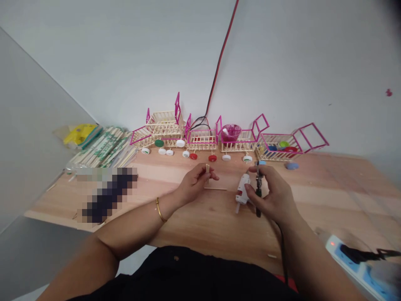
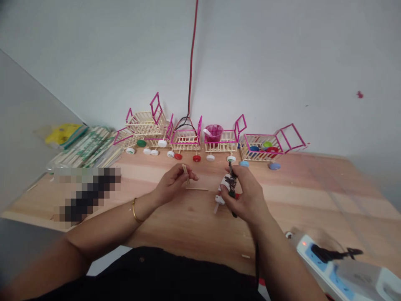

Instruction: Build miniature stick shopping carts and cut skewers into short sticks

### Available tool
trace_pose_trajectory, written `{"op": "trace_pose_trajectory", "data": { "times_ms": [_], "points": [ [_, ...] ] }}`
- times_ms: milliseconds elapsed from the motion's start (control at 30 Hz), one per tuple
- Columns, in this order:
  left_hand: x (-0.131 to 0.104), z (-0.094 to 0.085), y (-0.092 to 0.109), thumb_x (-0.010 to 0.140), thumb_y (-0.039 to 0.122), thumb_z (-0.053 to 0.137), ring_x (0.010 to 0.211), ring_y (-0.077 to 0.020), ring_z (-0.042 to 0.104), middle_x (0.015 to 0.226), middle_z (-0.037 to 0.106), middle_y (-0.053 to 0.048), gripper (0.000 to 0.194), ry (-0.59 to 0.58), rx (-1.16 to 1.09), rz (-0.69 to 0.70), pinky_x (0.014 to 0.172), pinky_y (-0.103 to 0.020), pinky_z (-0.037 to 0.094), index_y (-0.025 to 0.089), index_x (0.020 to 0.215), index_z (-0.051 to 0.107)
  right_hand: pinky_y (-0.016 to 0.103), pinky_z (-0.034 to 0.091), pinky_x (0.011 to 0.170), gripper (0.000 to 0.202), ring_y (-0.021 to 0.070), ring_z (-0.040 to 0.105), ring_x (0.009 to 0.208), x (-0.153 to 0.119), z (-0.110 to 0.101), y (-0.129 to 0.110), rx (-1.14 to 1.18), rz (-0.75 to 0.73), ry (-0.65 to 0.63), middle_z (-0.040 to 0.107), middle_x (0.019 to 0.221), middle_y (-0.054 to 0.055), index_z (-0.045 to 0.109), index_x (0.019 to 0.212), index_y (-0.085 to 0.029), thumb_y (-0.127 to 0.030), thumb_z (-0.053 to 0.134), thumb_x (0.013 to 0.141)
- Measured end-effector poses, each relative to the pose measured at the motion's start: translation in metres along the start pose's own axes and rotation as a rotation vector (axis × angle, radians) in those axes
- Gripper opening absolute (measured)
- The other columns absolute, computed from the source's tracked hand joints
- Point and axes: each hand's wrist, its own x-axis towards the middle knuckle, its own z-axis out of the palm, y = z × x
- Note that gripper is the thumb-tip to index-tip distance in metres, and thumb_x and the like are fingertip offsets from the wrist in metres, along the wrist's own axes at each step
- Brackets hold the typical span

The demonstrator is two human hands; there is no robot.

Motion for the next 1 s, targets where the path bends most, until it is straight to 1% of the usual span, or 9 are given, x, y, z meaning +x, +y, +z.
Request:
{"op": "trace_pose_trajectory", "data": {
  "times_ms": [133, 233, 400, 467, 600, 667, 800, 900, 1000],
  "points": [
    [-0.002, 0.002, 0.004, 0.095, 0.032, 0.046, 0.094, -0.0156, 0.067, 0.093, 0.066, -0.006, 0.016, -0.022, 0.071, 0.04, 0.085, -0.033, 0.05, 0.017, 0.097, 0.051, 0.037, 0.053, 0.08, 0.037, 0.0237, 0.063, 0.091, -0.002, 0.0, 0.0, 0.038, -0.013, -0.025, 0.062, 0.102, 0.009, 0.051, 0.113, -0.02, -0.026, 0.061, 0.078],
    [-0.002, 0.003, 0.006, 0.095, 0.034, 0.045, 0.095, -0.017, 0.067, 0.093, 0.066, -0.007, 0.019, -0.067, 0.085, 0.013, 0.086, -0.034, 0.05, 0.017, 0.094, 0.052, 0.041, 0.052, 0.085, 0.04, 0.026, 0.062, 0.098, -0.006, 0.0, -0.005, 0.14, 0.011, -0.041, 0.062, 0.106, 0.01, 0.051, 0.115, -0.021, -0.024, 0.062, 0.076],
    [-0.001, 0.003, 0.008, 0.095, 0.038, 0.042, 0.095, -0.0177, 0.067, 0.093, 0.066, -0.007, 0.023, -0.09, 0.132, -0.033, 0.085, -0.033, 0.05, 0.017, 0.093, 0.052, 0.049, 0.047, 0.096, 0.038, 0.0274, 0.057, 0.112, -0.017, 0.006, -0.023, 0.639, 0.08, -0.016, 0.059, 0.112, 0.009, 0.046, 0.117, -0.026, -0.021, 0.056, 0.081],
    [-0.001, 0.003, 0.009, 0.096, 0.038, 0.042, 0.095, -0.0175, 0.067, 0.092, 0.065, -0.006, 0.024, -0.093, 0.162, -0.031, 0.085, -0.033, 0.049, 0.017, 0.093, 0.052, 0.051, 0.047, 0.097, 0.037, 0.0274, 0.057, 0.112, -0.021, 0.01, -0.031, 0.781, 0.081, -0.063, 0.057, 0.113, 0.009, 0.044, 0.118, -0.027, -0.023, 0.053, 0.083],
    [-0.001, 0.003, 0.011, 0.096, 0.039, 0.041, 0.094, -0.0166, 0.067, 0.092, 0.066, -0.005, 0.024, -0.077, 0.194, -0.05, 0.085, -0.031, 0.05, 0.018, 0.093, 0.052, 0.048, 0.047, 0.096, 0.048, 0.0267, 0.056, 0.111, -0.024, 0.014, -0.04, 0.738, 0.055, -0.331, 0.057, 0.116, 0.01, 0.042, 0.126, -0.026, -0.023, 0.057, 0.08],
    [-0.001, 0.002, 0.012, 0.096, 0.039, 0.041, 0.092, -0.0158, 0.067, 0.092, 0.065, -0.005, 0.023, -0.062, 0.195, -0.061, 0.084, -0.031, 0.05, 0.018, 0.093, 0.052, 0.046, 0.047, 0.097, 0.052, 0.0265, 0.056, 0.112, -0.024, 0.014, -0.042, 0.669, 0.057, -0.419, 0.058, 0.119, 0.01, 0.042, 0.128, -0.026, -0.023, 0.059, 0.079],
    [0.0, 0.002, 0.014, 0.096, 0.037, 0.042, 0.09, -0.0151, 0.066, 0.09, 0.065, -0.005, 0.023, -0.065, 0.224, -0.051, 0.083, -0.029, 0.05, 0.018, 0.092, 0.053, 0.046, 0.043, 0.101, 0.049, 0.0265, 0.055, 0.116, -0.022, 0.013, -0.041, 0.642, 0.144, -0.42, 0.057, 0.125, 0.01, 0.043, 0.129, -0.027, -0.027, 0.058, 0.083],
    [0.001, 0.002, 0.012, 0.096, 0.038, 0.041, 0.089, -0.0152, 0.066, 0.091, 0.066, -0.005, 0.024, -0.061, 0.237, -0.048, 0.082, -0.029, 0.049, 0.018, 0.095, 0.054, 0.048, 0.042, 0.102, 0.054, 0.0253, 0.056, 0.116, -0.023, 0.015, -0.034, 0.716, 0.264, -0.398, 0.057, 0.126, 0.01, 0.035, 0.137, -0.028, -0.032, 0.055, 0.088],
    [0.001, 0.002, 0.008, 0.096, 0.039, 0.04, 0.087, -0.0149, 0.065, 0.091, 0.067, -0.005, 0.024, -0.044, 0.247, -0.068, 0.08, -0.029, 0.049, 0.019, 0.1, 0.053, 0.05, 0.041, 0.104, 0.064, 0.0261, 0.054, 0.122, -0.025, 0.018, -0.028, 0.75, 0.317, -0.425, 0.056, 0.13, 0.011, 0.027, 0.144, -0.029, -0.036, 0.057, 0.087]
  ]
}}
